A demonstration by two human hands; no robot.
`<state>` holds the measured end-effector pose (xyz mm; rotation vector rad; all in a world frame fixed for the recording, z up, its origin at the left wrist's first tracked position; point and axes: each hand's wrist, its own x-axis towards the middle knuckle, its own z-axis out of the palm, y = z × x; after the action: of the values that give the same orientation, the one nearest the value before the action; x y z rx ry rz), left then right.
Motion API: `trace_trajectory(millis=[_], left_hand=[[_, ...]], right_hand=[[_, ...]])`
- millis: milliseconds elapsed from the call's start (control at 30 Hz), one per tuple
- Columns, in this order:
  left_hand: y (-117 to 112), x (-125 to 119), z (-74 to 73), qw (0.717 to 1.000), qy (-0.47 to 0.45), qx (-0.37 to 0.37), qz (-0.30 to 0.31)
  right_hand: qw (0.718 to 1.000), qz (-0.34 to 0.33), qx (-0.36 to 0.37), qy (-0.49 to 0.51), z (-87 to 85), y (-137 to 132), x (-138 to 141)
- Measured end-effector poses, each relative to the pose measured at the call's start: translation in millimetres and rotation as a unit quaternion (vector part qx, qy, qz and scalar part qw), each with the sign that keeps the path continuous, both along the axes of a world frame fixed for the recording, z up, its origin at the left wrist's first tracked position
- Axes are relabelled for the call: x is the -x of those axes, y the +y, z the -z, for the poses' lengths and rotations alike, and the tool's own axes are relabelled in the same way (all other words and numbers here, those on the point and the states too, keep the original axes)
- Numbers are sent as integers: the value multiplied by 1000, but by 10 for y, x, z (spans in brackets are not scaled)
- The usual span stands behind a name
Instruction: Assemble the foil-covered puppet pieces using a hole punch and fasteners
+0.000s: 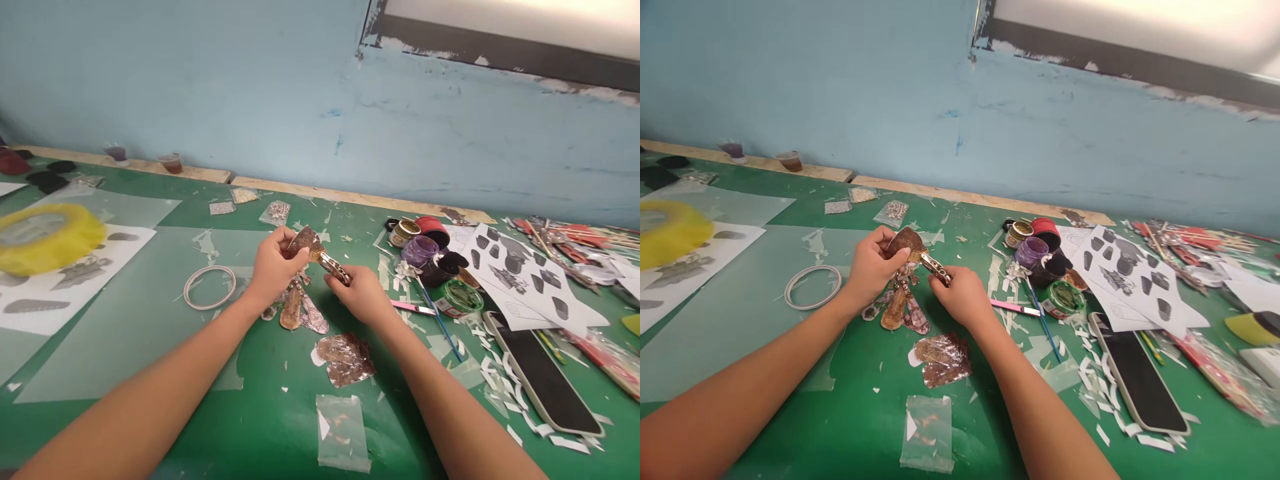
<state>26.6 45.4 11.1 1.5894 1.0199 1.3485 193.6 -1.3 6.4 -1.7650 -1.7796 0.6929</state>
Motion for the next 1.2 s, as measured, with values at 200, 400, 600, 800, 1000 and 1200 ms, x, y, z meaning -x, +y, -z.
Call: trace_trajectory(millis=[200,400,600,800,1000,1200], left_hand=[[13,5,-13,1000,-6,7,-1],[4,11,-15,1000,0,1,-11],[-2,17,-4,1000,3,-1,-19],[4,18,8,1000,-1,-2,-10],[-6,27,-1,1000,3,-3,0],[-54,-24,-20,998,-52,7,38]], right_hand=[[1000,-1,5,-2,1,11,18],[1000,2,6,-8,-10,10,33],[1000,-1,5,-15,-11,5,38],[1000,4,9,-18,-28,4,37],[998,29,19,-48,-22,9,73],[998,48,7,-29,11,32,64]])
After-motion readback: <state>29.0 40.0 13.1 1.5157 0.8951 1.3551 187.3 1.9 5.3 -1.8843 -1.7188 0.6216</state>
